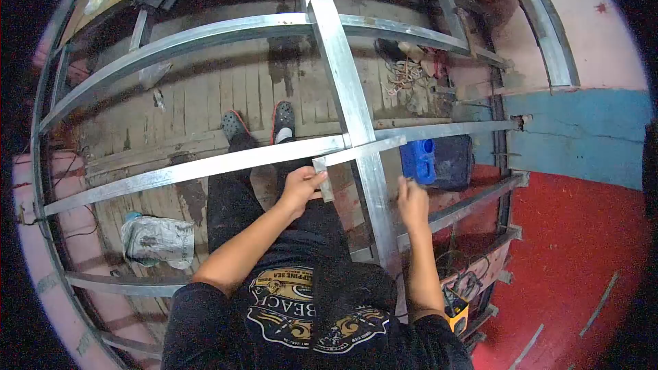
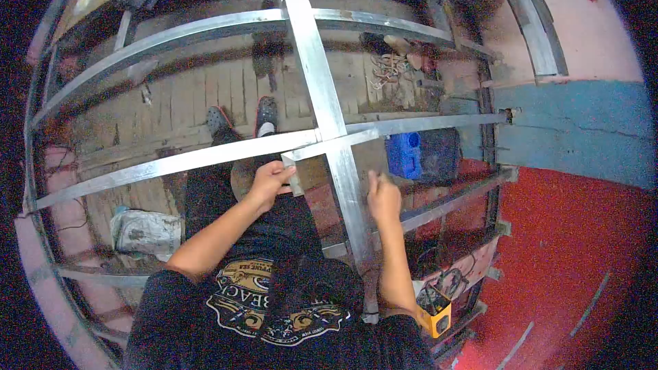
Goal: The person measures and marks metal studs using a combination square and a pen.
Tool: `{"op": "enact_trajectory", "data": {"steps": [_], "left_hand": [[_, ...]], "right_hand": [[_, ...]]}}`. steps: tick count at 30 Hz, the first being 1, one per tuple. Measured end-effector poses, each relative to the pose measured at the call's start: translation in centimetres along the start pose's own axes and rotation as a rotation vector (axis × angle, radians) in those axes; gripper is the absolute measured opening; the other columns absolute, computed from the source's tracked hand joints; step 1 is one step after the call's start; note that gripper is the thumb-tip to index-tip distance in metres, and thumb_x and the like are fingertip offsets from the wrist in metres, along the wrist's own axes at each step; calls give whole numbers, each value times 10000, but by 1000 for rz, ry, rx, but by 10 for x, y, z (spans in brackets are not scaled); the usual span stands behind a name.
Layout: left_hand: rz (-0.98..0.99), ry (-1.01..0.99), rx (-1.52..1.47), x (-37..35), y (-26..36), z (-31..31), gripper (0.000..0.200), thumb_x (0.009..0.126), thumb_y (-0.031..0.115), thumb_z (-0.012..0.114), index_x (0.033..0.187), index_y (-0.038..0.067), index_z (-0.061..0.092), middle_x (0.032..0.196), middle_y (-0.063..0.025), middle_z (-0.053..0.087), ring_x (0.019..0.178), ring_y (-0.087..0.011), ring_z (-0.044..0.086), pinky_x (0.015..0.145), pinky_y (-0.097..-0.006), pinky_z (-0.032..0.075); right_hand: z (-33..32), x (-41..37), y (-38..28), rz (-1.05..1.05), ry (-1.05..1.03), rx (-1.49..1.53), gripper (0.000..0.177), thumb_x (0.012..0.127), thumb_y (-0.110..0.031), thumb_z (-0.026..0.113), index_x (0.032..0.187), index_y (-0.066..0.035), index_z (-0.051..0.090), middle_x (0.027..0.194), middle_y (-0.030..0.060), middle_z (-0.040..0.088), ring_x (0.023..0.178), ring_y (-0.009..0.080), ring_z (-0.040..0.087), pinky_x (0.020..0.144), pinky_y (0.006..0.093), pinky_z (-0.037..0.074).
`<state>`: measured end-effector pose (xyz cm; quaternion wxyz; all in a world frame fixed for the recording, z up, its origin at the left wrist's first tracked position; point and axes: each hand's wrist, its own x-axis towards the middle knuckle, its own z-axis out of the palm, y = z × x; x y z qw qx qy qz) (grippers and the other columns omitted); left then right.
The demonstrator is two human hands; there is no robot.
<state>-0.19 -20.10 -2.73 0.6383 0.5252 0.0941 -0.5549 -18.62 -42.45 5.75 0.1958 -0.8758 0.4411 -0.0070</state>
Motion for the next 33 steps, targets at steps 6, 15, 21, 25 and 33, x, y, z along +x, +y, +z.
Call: {"op": "enact_trajectory", "data": {"steps": [6,15,21,25,33], "left_hand": [[3,-148,-65,3,-5,-20,199,996,245,670,1122,92,651,1066,-25,686,1041,-170,654,911,-405,539],[-22,-335,-280,56,-45,75,222,1019,281,631,1158,109,629,1031,1,643,957,-162,603,808,-380,488],[-45,-324,-113,62,-46,75,262,1004,339,645,1153,125,625,1050,-13,659,1011,-188,636,858,-426,533],[-108,-317,-231,57,-40,75,192,987,319,680,1019,137,630,966,19,644,900,-154,585,819,-392,454],[41,-139,-198,71,-62,103,205,987,279,683,1041,89,628,991,-46,674,891,-184,627,794,-375,498]], "right_hand": [[40,-29,5,-38,-116,-246,394,1027,-363,522,973,3,656,902,297,686,841,494,667,744,576,522],[53,-50,-12,-118,-210,-469,641,1026,-353,506,1495,62,367,1169,293,649,872,456,701,759,542,565],[64,-57,0,-223,-91,-449,799,973,-411,596,1519,81,284,1174,250,600,760,412,705,633,468,583],[55,-63,-15,-260,-44,-445,907,923,-483,651,1522,84,274,1214,245,580,776,406,705,629,465,582],[59,-61,1,-322,-17,-370,901,862,-503,712,1537,-31,348,1230,235,574,832,425,693,677,499,580]]}}
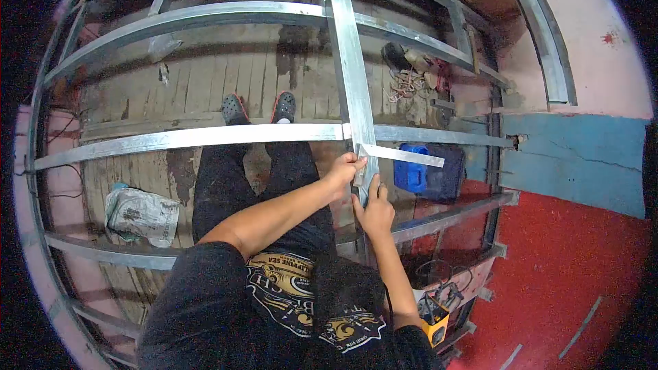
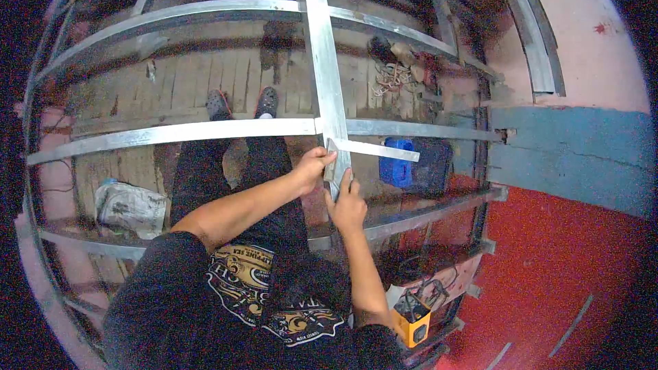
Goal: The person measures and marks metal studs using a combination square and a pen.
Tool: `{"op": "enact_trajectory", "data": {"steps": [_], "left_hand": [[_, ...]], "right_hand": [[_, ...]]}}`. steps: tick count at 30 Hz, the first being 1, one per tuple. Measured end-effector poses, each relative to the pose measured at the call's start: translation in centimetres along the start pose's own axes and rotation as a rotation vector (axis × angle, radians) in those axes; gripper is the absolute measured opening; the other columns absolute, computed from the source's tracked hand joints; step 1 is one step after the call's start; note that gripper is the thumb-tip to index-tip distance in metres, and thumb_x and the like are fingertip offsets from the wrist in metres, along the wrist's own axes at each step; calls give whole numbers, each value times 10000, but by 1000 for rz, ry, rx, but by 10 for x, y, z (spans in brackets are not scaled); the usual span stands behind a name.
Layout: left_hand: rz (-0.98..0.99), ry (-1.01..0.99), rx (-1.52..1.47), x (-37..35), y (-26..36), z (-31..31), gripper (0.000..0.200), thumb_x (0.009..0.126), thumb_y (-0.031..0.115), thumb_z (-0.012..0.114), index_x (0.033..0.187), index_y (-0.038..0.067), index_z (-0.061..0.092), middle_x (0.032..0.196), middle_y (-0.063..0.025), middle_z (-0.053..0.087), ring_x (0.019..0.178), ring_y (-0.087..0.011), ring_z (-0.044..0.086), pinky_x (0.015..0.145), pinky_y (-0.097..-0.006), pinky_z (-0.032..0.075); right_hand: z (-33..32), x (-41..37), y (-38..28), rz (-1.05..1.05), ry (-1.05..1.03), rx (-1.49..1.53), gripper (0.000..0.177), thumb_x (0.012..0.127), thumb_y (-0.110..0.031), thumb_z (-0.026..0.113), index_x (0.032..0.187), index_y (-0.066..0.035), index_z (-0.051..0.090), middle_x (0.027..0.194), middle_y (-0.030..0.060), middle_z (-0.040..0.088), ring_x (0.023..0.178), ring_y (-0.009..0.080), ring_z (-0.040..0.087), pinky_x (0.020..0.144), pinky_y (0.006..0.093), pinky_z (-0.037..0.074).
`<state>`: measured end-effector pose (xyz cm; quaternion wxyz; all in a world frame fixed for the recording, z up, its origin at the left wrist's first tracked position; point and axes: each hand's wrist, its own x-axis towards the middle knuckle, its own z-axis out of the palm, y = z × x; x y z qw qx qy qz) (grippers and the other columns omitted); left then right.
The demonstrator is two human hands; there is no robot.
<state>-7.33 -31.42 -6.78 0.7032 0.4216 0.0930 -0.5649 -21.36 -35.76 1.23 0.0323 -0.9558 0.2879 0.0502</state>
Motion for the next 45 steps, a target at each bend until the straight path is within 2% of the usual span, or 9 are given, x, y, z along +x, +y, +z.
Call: {"op": "enact_trajectory", "data": {"steps": [8,10,12,15,20,28,34,37,45], "left_hand": [[124,174,380,-38,35,58,282,925,295,752,944,16,728,894,-65,695,829,-139,593,699,-361,497],[113,144,431,-38,35,72,285,930,292,744,947,8,734,895,-73,696,811,-131,586,688,-362,499],[159,118,469,-23,25,78,281,934,283,740,938,3,723,857,-74,690,771,-128,577,657,-357,494],[147,36,527,-17,30,89,264,946,255,724,883,1,691,763,-44,654,715,-119,547,617,-341,472],[166,130,423,1,5,68,228,923,224,750,896,11,673,764,-27,623,674,-108,537,597,-324,462],[-51,93,-68,12,23,48,198,963,222,709,1076,62,679,929,-34,709,814,-170,668,718,-341,532],[167,219,39,56,77,42,182,941,141,717,1070,18,682,962,-67,729,837,-165,705,703,-327,568],[191,253,-121,63,89,42,148,889,90,769,903,-11,661,842,-61,678,690,-126,625,537,-279,471],[271,218,149,82,79,29,152,901,158,772,888,44,671,846,-38,679,714,-109,648,592,-282,538]], "right_hand": [[1,14,62,37,-52,354,738,886,-400,736,1487,-58,479,1233,188,657,1094,387,669,902,408,534],[5,18,89,154,-214,663,705,887,-458,723,1460,-92,537,1298,269,628,1125,406,665,950,398,528],[39,18,123,154,-112,754,541,924,-426,708,1316,-56,664,1139,227,709,1001,304,707,882,365,525],[43,16,137,425,-195,1053,435,988,-420,652,985,8,729,716,26,640,712,98,518,680,329,462],[53,12,130,435,-57,950,473,1009,-414,619,881,36,689,662,13,591,692,90,496,632,356,453],[17,15,101,347,70,577,476,1035,-384,519,864,33,672,804,307,627,740,476,637,683,495,478],[9,17,91,322,101,485,454,1042,-366,507,857,22,657,806,299,635,761,491,632,660,530,466],[14,19,92,307,125,461,452,1044,-350,511,828,27,638,774,285,626,720,486,618,633,526,453],[22,16,99,364,61,447,473,1041,-305,532,715,36,545,680,249,561,625,445,560,595,494,416]]}}
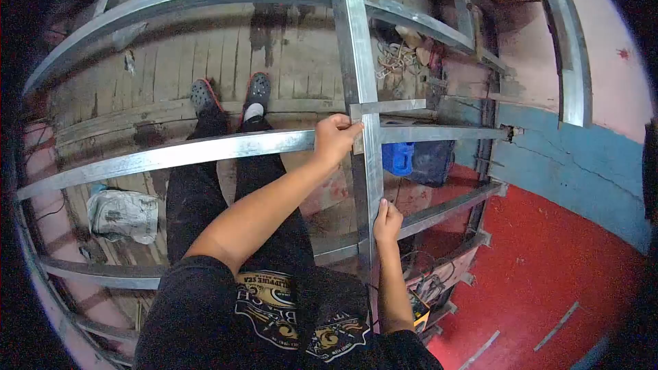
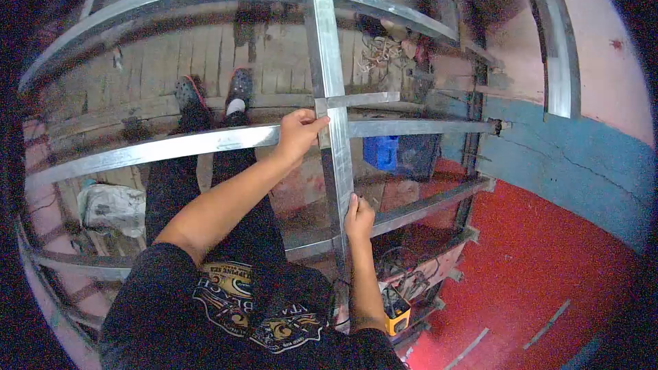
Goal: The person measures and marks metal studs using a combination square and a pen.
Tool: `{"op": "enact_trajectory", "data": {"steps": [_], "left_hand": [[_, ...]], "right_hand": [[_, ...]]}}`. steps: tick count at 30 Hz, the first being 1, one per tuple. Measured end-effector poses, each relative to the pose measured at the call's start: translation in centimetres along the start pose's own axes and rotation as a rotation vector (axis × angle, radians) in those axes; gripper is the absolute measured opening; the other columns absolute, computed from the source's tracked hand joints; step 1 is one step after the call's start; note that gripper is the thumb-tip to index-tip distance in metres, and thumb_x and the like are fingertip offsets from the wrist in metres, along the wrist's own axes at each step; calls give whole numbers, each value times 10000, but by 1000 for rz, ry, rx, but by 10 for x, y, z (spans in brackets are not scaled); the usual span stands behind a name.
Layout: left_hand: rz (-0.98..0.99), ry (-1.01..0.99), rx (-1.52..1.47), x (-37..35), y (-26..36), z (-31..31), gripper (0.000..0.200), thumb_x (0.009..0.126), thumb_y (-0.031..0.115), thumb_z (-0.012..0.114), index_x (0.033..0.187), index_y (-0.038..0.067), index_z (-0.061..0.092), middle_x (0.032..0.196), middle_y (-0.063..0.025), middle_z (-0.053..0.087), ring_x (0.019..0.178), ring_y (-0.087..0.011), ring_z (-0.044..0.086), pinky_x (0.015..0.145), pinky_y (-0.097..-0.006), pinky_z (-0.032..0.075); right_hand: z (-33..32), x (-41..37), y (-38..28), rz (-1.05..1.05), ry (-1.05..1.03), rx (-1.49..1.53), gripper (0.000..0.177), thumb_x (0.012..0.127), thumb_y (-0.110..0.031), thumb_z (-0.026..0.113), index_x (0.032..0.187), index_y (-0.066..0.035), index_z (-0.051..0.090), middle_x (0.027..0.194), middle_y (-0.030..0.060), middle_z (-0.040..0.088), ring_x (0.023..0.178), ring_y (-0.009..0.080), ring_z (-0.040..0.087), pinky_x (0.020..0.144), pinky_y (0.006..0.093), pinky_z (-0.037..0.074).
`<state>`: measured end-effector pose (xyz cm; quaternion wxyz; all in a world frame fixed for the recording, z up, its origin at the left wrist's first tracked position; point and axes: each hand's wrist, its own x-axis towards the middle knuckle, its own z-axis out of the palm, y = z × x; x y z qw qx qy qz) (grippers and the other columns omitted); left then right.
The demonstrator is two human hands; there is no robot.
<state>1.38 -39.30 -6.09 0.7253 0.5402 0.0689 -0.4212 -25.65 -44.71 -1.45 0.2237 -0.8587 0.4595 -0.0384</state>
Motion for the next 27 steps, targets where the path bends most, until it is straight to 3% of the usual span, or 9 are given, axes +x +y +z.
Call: {"op": "enact_trajectory", "data": {"steps": [8,10,14,16,23,25,27], "left_hand": [[53,91,-2,-4,3,3,207,884,170,794,866,4,671,809,-20,659,718,-87,569,649,-264,455],[154,106,22,-1,0,4,221,866,160,789,837,-20,665,742,-57,671,706,-108,604,658,-292,485],[168,115,39,3,-3,3,252,856,180,793,820,-20,645,723,-69,648,689,-118,593,644,-305,481],[100,81,6,3,-4,4,230,883,178,794,848,-2,654,794,-28,656,749,-94,579,696,-280,476],[153,81,91,3,-3,2,222,879,169,791,853,-2,652,791,-36,664,752,-100,588,710,-281,483],[165,120,37,3,-5,5,266,845,193,800,832,-12,632,733,-71,645,673,-137,581,633,-316,473],[170,126,33,2,-6,6,263,846,190,800,832,-11,631,737,-71,647,676,-136,583,636,-314,473]], "right_hand": [[2,-3,11,59,-34,-74,436,1036,-249,543,713,42,545,658,222,536,591,377,538,584,458,398],[2,-1,5,-15,11,-1,410,1036,-210,532,715,44,543,630,195,505,559,308,510,567,436,381],[3,-2,5,-3,-7,-11,384,1044,-175,490,721,30,522,595,152,448,533,231,456,534,415,350],[2,-1,2,-11,-19,-28,394,1047,-179,482,714,28,515,590,153,446,522,239,450,530,416,347],[2,-2,9,-46,-26,-79,423,1059,-209,451,705,17,497,568,174,440,494,321,483,523,438,354],[0,-2,10,-39,-43,-88,408,1056,-205,450,720,18,510,577,181,452,506,337,494,529,446,359],[0,-2,11,-34,-56,-92,393,1054,-200,449,736,19,523,586,188,464,518,353,505,535,453,365]]}}
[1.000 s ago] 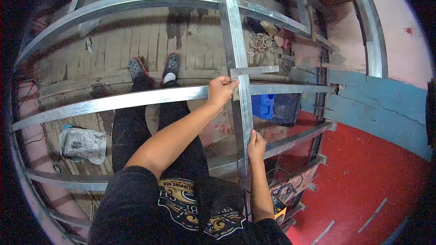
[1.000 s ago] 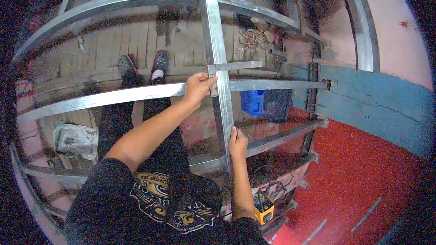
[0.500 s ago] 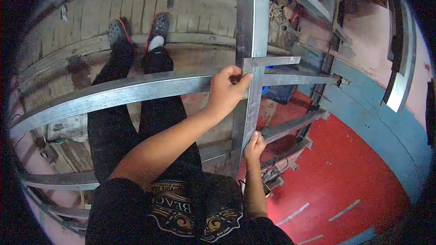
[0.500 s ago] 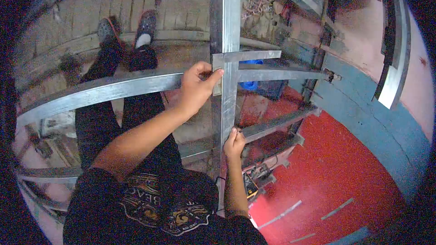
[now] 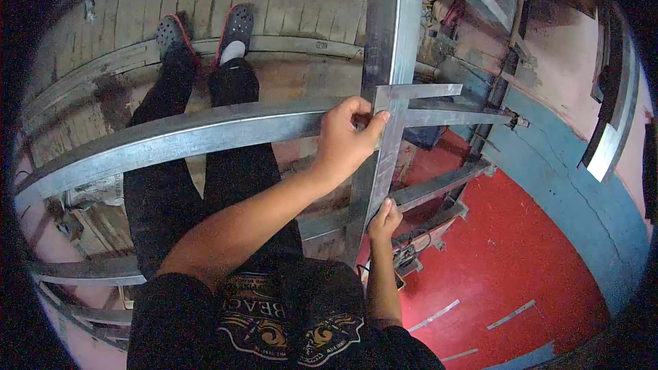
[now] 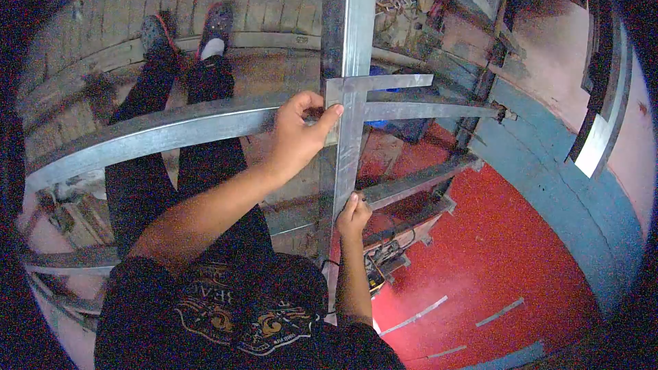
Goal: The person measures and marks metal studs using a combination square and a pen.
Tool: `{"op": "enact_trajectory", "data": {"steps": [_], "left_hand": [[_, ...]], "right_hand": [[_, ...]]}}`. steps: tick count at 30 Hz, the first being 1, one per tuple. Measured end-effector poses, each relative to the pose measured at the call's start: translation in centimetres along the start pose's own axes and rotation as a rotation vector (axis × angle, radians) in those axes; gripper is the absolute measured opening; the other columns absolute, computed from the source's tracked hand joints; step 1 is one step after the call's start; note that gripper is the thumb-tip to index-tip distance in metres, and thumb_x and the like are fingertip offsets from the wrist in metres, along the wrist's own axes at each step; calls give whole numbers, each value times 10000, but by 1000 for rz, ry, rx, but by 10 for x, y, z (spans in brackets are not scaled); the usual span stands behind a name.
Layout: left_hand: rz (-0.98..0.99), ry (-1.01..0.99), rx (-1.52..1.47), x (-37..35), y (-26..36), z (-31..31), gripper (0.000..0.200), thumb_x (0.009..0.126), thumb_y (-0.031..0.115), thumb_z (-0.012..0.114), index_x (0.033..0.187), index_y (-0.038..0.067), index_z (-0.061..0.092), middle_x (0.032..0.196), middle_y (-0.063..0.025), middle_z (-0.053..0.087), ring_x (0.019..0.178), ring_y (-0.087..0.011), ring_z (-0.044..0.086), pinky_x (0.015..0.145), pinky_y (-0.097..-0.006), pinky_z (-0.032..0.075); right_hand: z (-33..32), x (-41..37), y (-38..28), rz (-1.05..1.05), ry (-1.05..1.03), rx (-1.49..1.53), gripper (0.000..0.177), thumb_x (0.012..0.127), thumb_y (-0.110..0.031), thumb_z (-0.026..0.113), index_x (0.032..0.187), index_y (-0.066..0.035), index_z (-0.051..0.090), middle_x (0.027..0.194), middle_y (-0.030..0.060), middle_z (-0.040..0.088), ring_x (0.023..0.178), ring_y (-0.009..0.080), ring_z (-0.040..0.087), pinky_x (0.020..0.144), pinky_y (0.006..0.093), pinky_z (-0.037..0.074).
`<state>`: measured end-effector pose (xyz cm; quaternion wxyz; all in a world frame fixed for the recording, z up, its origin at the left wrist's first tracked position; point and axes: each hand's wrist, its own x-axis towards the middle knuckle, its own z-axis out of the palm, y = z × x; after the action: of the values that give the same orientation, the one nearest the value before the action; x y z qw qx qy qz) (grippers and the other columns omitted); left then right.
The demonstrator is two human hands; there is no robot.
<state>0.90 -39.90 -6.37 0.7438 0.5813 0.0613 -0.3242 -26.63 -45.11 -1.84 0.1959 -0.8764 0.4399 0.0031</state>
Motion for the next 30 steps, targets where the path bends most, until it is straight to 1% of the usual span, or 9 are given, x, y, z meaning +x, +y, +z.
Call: {"op": "enact_trajectory", "data": {"steps": [5,8,11,14,18,20,22,25,30], "left_hand": [[13,-5,10,0,-1,-1,254,847,184,800,838,-8,635,746,-69,651,689,-132,594,645,-307,478],[-50,-49,30,1,4,-3,212,876,162,791,838,14,645,790,-30,661,753,-99,584,706,-282,477],[-34,-22,64,1,2,-1,214,877,162,794,838,13,646,776,-21,655,734,-87,577,682,-273,471],[-157,-69,-57,3,2,-2,211,885,164,791,834,17,648,755,-4,643,704,-72,564,645,-261,457],[-175,-60,-60,5,2,-2,272,852,213,807,816,-2,644,704,-34,642,655,-77,555,602,-288,458],[-189,-66,-77,6,0,-1,272,851,213,807,811,-4,649,706,-35,645,656,-82,557,603,-288,458],[-196,-97,-53,6,4,-3,222,896,176,787,806,35,641,729,11,629,625,-52,535,525,-247,407],[-239,-95,-94,4,10,-3,227,900,185,783,807,37,638,718,13,626,592,-49,525,484,-244,389],[-218,-83,-91,2,14,-2,225,899,186,786,818,34,642,736,6,627,650,-61,534,561,-255,415]], "right_hand": [[0,2,-5,14,-2,-6,356,1036,-175,450,743,17,516,631,199,472,560,366,496,561,464,369],[1,0,0,5,-8,10,353,1035,-174,449,742,15,506,632,197,464,564,357,494,559,459,367],[0,0,-3,30,-8,1,348,1034,-175,452,745,13,502,628,194,457,562,350,496,555,451,366],[0,2,-4,47,-17,34,363,1035,-179,455,729,12,497,624,193,451,551,339,491,550,443,363],[0,1,-5,73,-25,18,376,1036,-179,462,715,13,502,626,196,464,553,340,496,547,443,361],[4,2,-3,-32,38,17,442,1081,-229,417,708,8,404,603,102,318,538,164,350,516,376,302],[6,2,-2,-48,59,17,439,1081,-223,421,709,9,404,605,103,319,547,160,353,522,377,304],[5,2,-2,-64,75,33,431,1080,-207,430,709,11,406,606,105,325,560,157,358,533,380,307],[6,3,-3,-59,85,98,419,1076,-177,441,703,12,413,605,117,340,560,163,353,539,379,307]]}}
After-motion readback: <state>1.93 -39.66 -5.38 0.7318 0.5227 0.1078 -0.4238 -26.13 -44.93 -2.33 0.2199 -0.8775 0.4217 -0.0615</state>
